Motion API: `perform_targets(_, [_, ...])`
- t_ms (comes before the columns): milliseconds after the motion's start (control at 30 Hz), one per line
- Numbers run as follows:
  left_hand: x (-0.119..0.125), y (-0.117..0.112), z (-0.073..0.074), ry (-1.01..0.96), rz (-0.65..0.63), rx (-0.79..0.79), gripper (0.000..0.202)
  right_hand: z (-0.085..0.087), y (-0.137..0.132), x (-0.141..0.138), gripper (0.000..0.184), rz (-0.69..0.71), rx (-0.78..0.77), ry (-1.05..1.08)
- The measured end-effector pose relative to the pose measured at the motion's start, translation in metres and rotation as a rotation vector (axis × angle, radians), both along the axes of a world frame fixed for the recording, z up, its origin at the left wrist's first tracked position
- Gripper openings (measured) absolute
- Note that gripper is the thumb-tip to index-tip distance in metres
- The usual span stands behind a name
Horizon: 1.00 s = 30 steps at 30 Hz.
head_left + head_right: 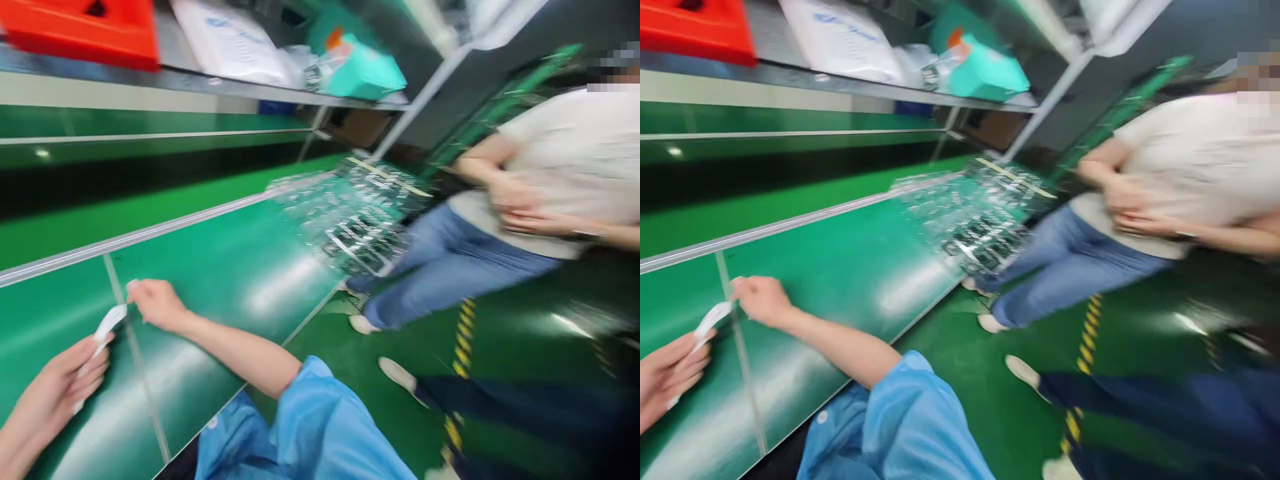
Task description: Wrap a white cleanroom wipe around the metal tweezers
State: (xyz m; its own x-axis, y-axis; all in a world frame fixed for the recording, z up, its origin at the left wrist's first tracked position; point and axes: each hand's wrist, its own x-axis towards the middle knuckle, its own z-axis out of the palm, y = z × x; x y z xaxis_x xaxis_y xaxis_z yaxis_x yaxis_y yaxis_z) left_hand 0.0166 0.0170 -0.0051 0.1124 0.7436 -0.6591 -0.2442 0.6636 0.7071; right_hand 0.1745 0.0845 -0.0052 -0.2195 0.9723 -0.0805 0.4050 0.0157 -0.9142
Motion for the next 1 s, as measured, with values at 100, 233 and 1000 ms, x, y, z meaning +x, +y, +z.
perform_targets(100, [0.000,0.006,0.011,-0.307,0.174,0.042,0.009,-0.009,0.011,-0.006,0.036,0.000,0.052,0.079])
perform_targets(233, [0.007,0.013,0.017,-0.323,0.306,0.113,0.015,-0.017,0.014,-0.007,0.035,0.045,0.093,0.166])
perform_targets(1000, [0.017,0.007,0.021,-0.233,0.292,0.208,0.011,-0.005,0.000,-0.012,0.037,0.181,-0.057,0.519])
